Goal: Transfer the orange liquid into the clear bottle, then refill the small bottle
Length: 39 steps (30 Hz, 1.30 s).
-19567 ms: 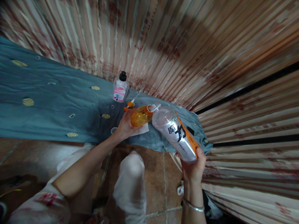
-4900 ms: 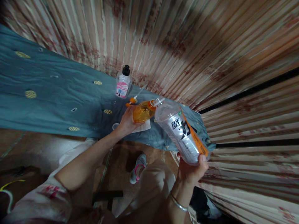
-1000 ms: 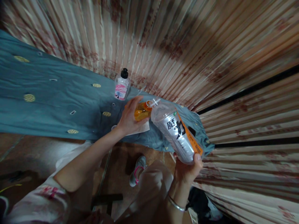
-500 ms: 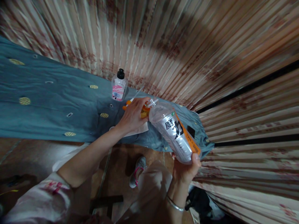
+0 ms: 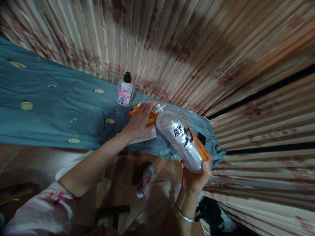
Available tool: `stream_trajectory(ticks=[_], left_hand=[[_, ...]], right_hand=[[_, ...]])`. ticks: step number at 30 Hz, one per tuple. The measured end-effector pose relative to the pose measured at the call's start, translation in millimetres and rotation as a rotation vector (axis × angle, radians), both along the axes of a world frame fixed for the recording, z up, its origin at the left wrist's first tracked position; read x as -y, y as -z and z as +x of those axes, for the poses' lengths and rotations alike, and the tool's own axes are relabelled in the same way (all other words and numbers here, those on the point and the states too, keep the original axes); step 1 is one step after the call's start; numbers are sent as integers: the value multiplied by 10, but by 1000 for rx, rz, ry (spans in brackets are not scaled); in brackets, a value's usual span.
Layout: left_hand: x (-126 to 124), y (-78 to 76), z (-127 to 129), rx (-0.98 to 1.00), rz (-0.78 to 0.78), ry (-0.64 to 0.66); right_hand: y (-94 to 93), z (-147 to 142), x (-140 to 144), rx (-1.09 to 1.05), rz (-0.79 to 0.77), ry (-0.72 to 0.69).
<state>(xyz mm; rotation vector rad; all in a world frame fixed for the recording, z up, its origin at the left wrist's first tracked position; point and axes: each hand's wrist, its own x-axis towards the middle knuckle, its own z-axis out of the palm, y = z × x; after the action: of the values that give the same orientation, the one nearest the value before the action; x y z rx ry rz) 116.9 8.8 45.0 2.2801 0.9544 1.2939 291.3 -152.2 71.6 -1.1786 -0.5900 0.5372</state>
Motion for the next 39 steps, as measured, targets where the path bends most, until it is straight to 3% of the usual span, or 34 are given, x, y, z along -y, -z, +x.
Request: stream_trajectory(ticks=[15,21,26,32,35,39], left_hand=[[3,18,8,47,33,-40],[-8,53,10,73,34,-44],[-21,106,19,98,49,-43],[10,206,-61,161,84,-73],[90,137,-147,189,162,-114],[248,-86,-275,251,235,-113]], right_hand=[[125,42,-40,-129,-44,-40],[220,147,-36,-280,-47,-75],[286,214,-37,-310,-38,-184],[343,207,-42,-368,-34,-170],[366,196,-33,-379,-38,-157],[397,202,-19,-376,-74,-158]])
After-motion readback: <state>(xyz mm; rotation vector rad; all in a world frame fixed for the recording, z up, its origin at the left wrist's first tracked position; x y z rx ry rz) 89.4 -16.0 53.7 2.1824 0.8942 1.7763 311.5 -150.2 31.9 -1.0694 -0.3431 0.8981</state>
